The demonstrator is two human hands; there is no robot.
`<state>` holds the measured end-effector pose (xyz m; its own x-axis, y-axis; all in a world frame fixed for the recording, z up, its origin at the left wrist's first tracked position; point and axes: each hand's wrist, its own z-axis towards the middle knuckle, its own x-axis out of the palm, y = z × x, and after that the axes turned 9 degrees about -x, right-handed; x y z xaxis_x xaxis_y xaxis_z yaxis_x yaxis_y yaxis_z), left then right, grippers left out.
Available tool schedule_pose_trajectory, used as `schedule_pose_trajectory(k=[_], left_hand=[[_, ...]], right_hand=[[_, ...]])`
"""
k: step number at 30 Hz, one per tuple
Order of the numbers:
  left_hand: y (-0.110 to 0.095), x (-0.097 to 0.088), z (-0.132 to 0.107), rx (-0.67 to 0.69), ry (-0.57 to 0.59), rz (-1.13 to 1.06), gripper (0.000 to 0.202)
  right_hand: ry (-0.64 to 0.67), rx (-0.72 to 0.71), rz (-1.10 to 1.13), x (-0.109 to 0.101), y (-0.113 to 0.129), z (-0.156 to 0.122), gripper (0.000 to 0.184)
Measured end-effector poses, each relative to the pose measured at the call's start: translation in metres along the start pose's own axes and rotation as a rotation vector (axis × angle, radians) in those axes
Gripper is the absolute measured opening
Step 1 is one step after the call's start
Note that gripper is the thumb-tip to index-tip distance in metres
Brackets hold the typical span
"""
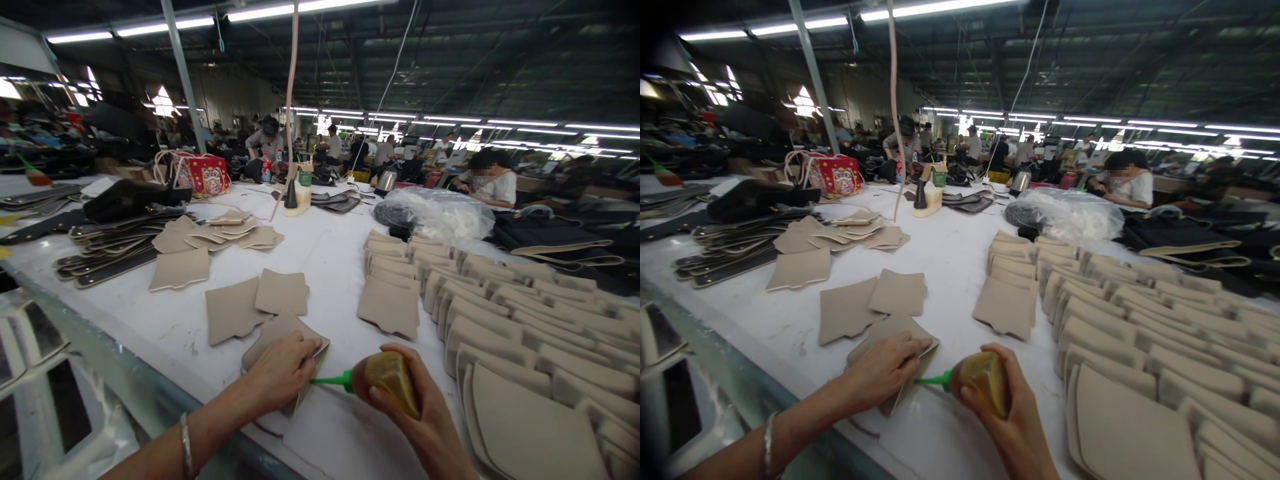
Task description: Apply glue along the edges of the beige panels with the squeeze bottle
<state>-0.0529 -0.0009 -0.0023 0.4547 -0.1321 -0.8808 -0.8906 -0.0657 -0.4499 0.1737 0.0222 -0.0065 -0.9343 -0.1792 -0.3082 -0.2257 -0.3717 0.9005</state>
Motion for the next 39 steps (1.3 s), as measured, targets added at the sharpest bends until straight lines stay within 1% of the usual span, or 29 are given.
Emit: schedule_pose_trajectory(k=[2, 3, 6, 8, 12, 14, 17, 21, 22, 26, 31, 35, 36, 39], left_hand=[[0.002, 0.002, 0.000, 0.000, -0.013, -0.011, 0.038], [0.003, 0.003, 0.000, -0.001, -0.021, -0.021, 0.039], [0.006, 0.004, 0.000, 0.006, -0.036, -0.056, 0.041], [0.007, 0.004, 0.000, 0.003, -0.028, -0.069, 0.041], [0.007, 0.005, 0.001, -0.017, -0.019, -0.055, 0.041], [0.007, 0.006, 0.001, -0.013, -0.027, -0.049, 0.041], [0.007, 0.005, 0.000, -0.008, -0.030, -0.055, 0.040], [0.007, 0.003, -0.001, -0.006, -0.015, -0.073, 0.040], [0.007, 0.003, -0.001, -0.005, -0.014, -0.078, 0.040], [0.008, 0.004, -0.001, -0.007, -0.020, -0.090, 0.040], [0.009, 0.004, -0.001, -0.008, -0.008, -0.102, 0.040], [0.008, 0.005, -0.001, 0.000, -0.010, -0.114, 0.039], [0.009, 0.005, -0.001, 0.001, -0.007, -0.120, 0.038], [0.010, 0.005, -0.002, -0.002, 0.007, -0.135, 0.039]], right_hand=[[0.052, 0.021, 0.053, 0.002, 0.001, -0.004, 0.049], [0.053, 0.029, 0.061, 0.002, 0.002, -0.005, 0.049], [-0.029, 0.043, 0.016, 0.002, 0.002, -0.006, 0.048], [-0.045, 0.043, 0.000, 0.002, 0.001, -0.007, 0.048], [0.056, 0.045, 0.082, 0.004, 0.002, -0.012, 0.050], [0.049, 0.058, 0.082, 0.005, 0.004, -0.013, 0.049], [-0.001, 0.085, 0.041, 0.005, 0.006, -0.015, 0.049], [0.069, 0.094, 0.109, 0.007, 0.007, -0.018, 0.049], [0.065, 0.099, 0.118, 0.008, 0.008, -0.018, 0.049], [-0.016, 0.119, 0.071, 0.009, 0.008, -0.019, 0.048], [0.057, 0.130, 0.146, 0.010, 0.008, -0.020, 0.049], [-0.031, 0.146, 0.099, 0.011, 0.007, -0.020, 0.047], [-0.032, 0.149, 0.101, 0.012, 0.007, -0.021, 0.048], [0.041, 0.168, 0.165, 0.012, 0.007, -0.022, 0.052]])
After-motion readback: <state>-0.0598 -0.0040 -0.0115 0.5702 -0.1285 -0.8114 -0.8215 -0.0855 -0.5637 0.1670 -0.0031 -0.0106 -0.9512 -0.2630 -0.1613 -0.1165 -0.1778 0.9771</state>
